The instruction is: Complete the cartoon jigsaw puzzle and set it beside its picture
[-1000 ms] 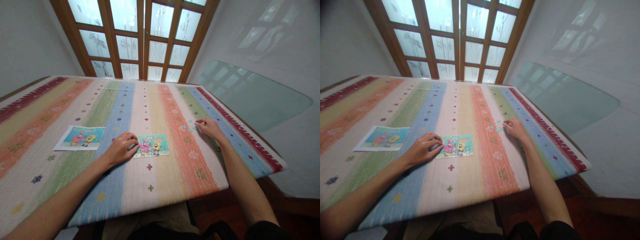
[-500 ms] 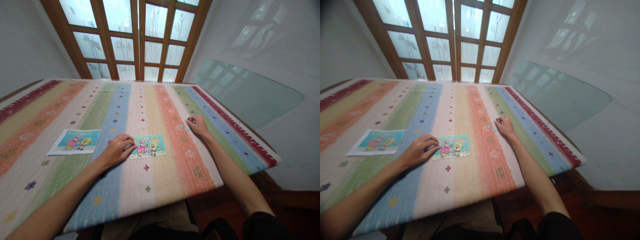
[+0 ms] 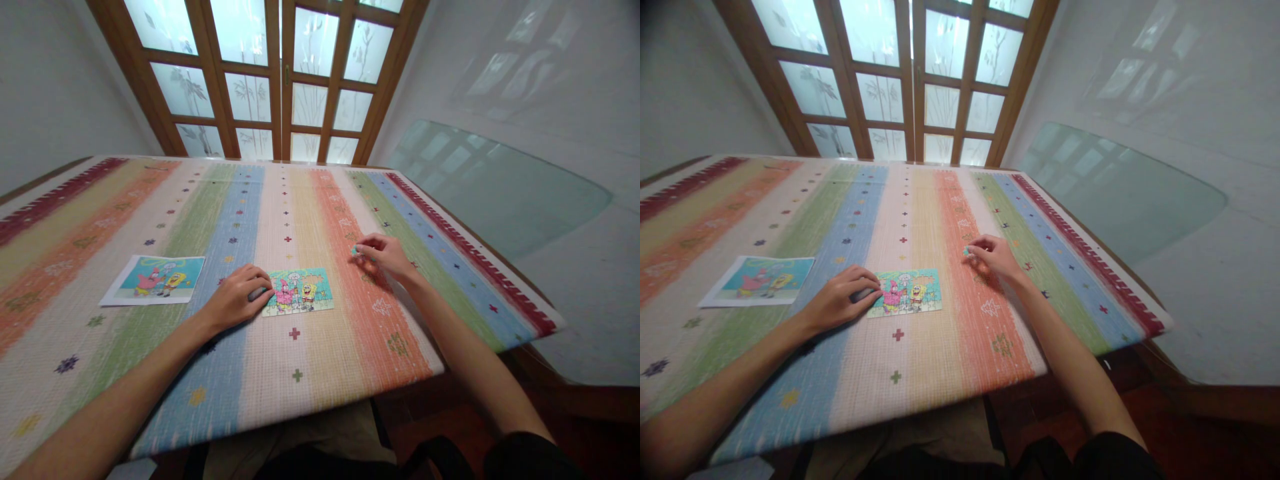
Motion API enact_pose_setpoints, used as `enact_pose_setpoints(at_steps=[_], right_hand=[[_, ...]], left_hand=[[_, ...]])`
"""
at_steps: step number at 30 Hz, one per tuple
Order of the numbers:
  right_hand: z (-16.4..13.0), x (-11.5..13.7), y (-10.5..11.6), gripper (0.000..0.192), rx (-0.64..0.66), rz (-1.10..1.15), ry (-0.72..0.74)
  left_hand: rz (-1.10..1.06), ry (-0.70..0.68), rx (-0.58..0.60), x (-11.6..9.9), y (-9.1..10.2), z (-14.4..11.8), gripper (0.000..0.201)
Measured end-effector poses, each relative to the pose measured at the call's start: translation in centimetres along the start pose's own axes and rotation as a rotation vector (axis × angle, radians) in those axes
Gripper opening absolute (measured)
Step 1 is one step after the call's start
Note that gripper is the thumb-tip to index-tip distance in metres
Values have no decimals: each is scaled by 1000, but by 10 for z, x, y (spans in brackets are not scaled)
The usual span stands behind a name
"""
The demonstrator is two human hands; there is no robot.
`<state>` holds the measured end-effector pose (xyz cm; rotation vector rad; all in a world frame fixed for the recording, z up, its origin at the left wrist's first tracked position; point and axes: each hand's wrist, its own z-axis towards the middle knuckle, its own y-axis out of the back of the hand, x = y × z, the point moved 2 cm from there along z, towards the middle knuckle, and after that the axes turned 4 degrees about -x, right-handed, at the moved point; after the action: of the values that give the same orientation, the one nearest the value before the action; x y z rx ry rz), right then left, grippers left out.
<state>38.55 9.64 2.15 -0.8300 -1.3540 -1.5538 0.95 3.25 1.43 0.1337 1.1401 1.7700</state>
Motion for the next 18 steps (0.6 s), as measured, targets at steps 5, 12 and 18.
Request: enact_pose_setpoints(at_steps=[5, 12, 18], right_hand=[[-17, 26, -43, 33, 265, -49, 56], [-16, 41, -80, 10, 397, -177, 181], [-14, 41, -87, 8, 400, -288, 226]], left_hand=[[14, -3, 2, 0, 0, 0, 17], [43, -19, 9, -3, 2, 0, 19], [51, -59, -8, -5, 4, 0, 17]])
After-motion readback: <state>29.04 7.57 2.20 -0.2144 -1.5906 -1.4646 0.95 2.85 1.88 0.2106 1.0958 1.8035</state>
